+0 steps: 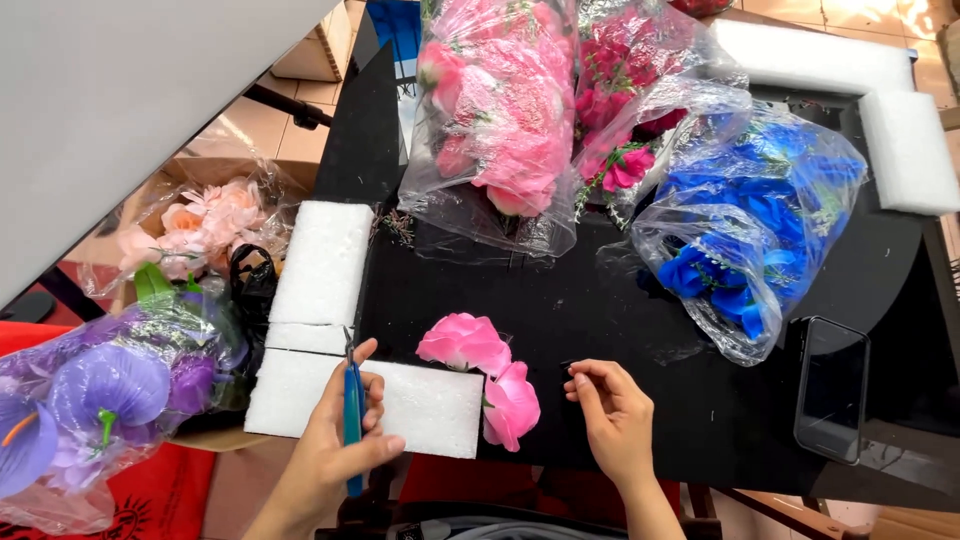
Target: Trimming the stems of artificial flowers using pliers on a work table
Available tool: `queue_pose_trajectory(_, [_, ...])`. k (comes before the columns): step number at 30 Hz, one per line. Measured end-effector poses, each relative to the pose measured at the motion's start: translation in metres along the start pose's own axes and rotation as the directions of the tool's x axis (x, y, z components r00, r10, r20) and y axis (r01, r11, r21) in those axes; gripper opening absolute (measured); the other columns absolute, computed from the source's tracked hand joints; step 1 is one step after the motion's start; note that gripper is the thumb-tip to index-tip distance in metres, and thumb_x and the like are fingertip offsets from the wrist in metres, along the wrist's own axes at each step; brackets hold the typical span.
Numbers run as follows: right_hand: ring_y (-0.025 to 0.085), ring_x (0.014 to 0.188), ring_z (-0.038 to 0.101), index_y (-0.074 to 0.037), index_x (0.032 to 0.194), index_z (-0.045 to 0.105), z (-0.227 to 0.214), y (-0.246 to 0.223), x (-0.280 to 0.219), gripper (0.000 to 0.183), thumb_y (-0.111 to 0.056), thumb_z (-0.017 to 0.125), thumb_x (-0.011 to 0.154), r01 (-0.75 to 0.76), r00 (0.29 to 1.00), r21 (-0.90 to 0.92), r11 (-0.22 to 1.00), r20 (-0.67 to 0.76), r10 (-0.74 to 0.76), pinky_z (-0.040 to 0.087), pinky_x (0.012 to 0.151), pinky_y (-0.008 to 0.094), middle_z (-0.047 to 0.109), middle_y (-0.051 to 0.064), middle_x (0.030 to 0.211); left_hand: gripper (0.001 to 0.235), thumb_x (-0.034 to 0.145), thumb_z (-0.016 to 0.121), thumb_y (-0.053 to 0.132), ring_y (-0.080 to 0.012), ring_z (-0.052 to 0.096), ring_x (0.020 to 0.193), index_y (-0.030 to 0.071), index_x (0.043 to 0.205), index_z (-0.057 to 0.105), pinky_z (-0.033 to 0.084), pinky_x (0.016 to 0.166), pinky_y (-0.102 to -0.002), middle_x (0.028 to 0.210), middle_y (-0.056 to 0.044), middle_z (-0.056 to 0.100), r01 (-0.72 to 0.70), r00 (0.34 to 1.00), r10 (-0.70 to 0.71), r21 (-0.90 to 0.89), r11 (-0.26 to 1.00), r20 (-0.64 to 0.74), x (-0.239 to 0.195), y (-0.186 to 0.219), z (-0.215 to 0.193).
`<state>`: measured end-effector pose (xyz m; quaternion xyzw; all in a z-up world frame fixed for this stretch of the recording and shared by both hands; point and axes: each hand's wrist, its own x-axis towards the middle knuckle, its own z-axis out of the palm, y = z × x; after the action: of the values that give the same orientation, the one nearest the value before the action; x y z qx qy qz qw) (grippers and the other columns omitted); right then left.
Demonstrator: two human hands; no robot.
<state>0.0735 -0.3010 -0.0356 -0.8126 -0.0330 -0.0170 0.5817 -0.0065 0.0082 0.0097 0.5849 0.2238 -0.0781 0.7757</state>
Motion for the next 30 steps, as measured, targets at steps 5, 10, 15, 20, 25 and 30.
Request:
queue_pose_trajectory(5, [0.015, 0.077, 0.076, -0.004, 0.099, 0.075, 0.0, -0.001, 0.0, 0.013, -0.005, 0.063, 0.095, 0.022, 1.0, 0.002, 1.0, 0.015, -0.022, 0.067, 0.073, 0.023, 0.074, 0.008, 0.096, 0.123, 0.061, 0.079, -0.001, -0.0132, 0.044, 0.083, 0.022, 0.167, 0.021, 0.043, 0.065, -0.026, 0.117, -0.005, 0.046, -0.096, 0.986, 0.087, 0.062, 0.993, 0.142, 0.0, -0.004, -0.007])
queue_pose_trajectory(10, [0.015, 0.079, 0.076, -0.004, 0.1, 0.075, -0.001, 0.002, -0.001, 0.013, -0.005, 0.063, 0.095, 0.036, 0.999, 0.006, 0.999, 0.036, -0.036, 0.068, 0.074, 0.024, 0.074, 0.009, 0.097, 0.125, 0.064, 0.084, 0.014, -0.014, 0.047, 0.091, 0.018, 0.167, 0.013, 0.045, 0.071, -0.028, 0.129, -0.008, 0.043, -0.159, 0.947, 0.174, -0.077, 0.984, 0.269, 0.0, -0.004, -0.011])
queue_pose_trajectory(15, [0.015, 0.079, 0.075, -0.004, 0.1, 0.075, -0.002, 0.0, -0.001, 0.013, -0.005, 0.062, 0.095, 0.03, 0.999, 0.015, 0.999, 0.03, -0.03, 0.068, 0.074, 0.023, 0.074, 0.008, 0.098, 0.099, 0.077, 0.076, 0.016, -0.0187, 0.052, 0.089, 0.005, 0.161, 0.026, 0.047, 0.077, -0.032, 0.12, -0.02, 0.058, -0.15, 0.959, 0.197, -0.227, 0.962, 0.203, 0.0, -0.001, 0.005])
queue_pose_trajectory(20, [0.023, 0.093, 0.076, -0.005, 0.126, 0.063, -0.006, 0.002, 0.007, 0.031, -0.004, 0.059, 0.096, -0.137, 0.99, 0.215, 0.967, 0.067, 0.126, 0.067, 0.083, 0.032, 0.071, 0.014, 0.106, 0.068, 0.086, 0.061, 0.006, -0.019, 0.054, 0.06, -0.001, 0.151, 0.043, 0.037, 0.04, -0.028, 0.08, -0.011, 0.052, -0.027, 0.996, 0.056, -0.344, 0.939, 0.076, 0.004, -0.003, 0.012])
queue_pose_trajectory(25, [0.029, 0.115, 0.062, 0.001, 0.138, 0.052, -0.018, -0.045, 0.071, 0.038, -0.003, 0.052, 0.101, 0.255, 0.965, -0.213, 0.943, -0.001, -0.261, 0.051, 0.104, 0.039, 0.063, 0.02, 0.124, 0.091, 0.084, 0.077, 0.021, -0.0143, 0.045, 0.062, 0.0, 0.157, 0.028, 0.04, 0.043, -0.026, 0.087, -0.008, 0.045, -0.02, 0.963, 0.141, -0.458, 0.889, 0.231, 0.009, -0.018, -0.001])
queue_pose_trajectory(30, [0.048, 0.12, 0.057, 0.016, 0.126, 0.065, -0.028, -0.028, 0.207, 0.04, 0.015, 0.051, 0.089, 0.47, 0.81, -0.707, 0.528, 0.11, -0.575, 0.045, 0.109, 0.052, 0.06, 0.033, 0.129, 0.133, 0.083, 0.106, 0.05, -0.0139, 0.04, 0.08, 0.016, 0.164, 0.005, 0.04, 0.069, -0.031, 0.105, -0.006, 0.037, 0.008, 0.844, 0.25, -0.476, 0.879, 0.475, 0.02, -0.039, -0.013])
